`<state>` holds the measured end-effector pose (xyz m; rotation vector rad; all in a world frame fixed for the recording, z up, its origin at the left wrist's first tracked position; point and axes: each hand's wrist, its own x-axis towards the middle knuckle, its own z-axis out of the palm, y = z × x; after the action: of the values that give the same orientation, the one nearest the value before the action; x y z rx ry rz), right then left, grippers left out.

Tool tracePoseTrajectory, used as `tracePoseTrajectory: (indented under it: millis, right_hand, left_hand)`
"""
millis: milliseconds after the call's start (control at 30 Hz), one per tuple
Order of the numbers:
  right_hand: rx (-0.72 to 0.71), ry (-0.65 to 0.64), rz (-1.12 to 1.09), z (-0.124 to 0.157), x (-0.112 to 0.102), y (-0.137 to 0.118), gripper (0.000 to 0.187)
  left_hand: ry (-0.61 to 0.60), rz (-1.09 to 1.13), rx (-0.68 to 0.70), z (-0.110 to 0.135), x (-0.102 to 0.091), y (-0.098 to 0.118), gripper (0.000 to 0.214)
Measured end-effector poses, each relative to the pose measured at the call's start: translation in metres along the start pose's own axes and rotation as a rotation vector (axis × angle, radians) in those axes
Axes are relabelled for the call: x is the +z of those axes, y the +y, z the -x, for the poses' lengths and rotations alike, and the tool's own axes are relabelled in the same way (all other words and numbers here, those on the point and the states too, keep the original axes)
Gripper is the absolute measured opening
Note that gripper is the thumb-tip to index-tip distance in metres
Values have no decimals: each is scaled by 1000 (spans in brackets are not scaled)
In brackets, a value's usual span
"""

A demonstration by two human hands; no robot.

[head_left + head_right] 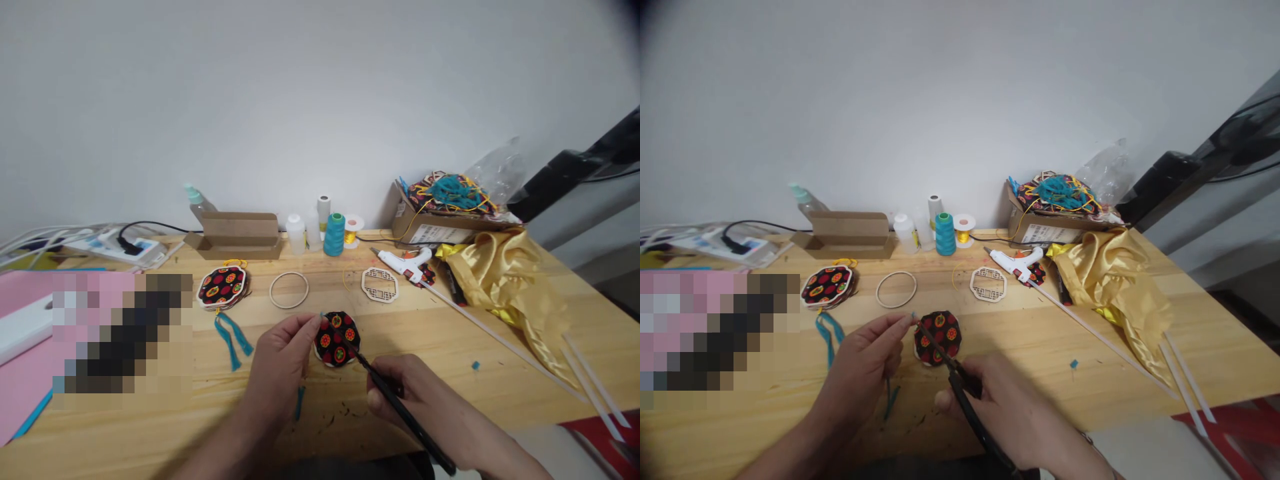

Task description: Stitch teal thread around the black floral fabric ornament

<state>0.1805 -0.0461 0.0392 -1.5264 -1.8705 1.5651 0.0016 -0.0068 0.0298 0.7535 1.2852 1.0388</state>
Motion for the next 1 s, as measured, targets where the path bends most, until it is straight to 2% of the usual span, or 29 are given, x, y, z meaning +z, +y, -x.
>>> tracePoseTrajectory:
  millis: [233,533,1000]
  right_hand:
    - [-1,-2,-31,-1,0,3,26]
    - [-29,-7,-27,-7,-2,-2,29]
    - [-30,-3,-79,-11,-2,-2,28]
  left_hand:
    - [-12,-4,8,2,0,-2,18]
    - [-58,-53,-51,4,2,-3,20]
    - [-115,-126,-14,5,-1,-4,20]
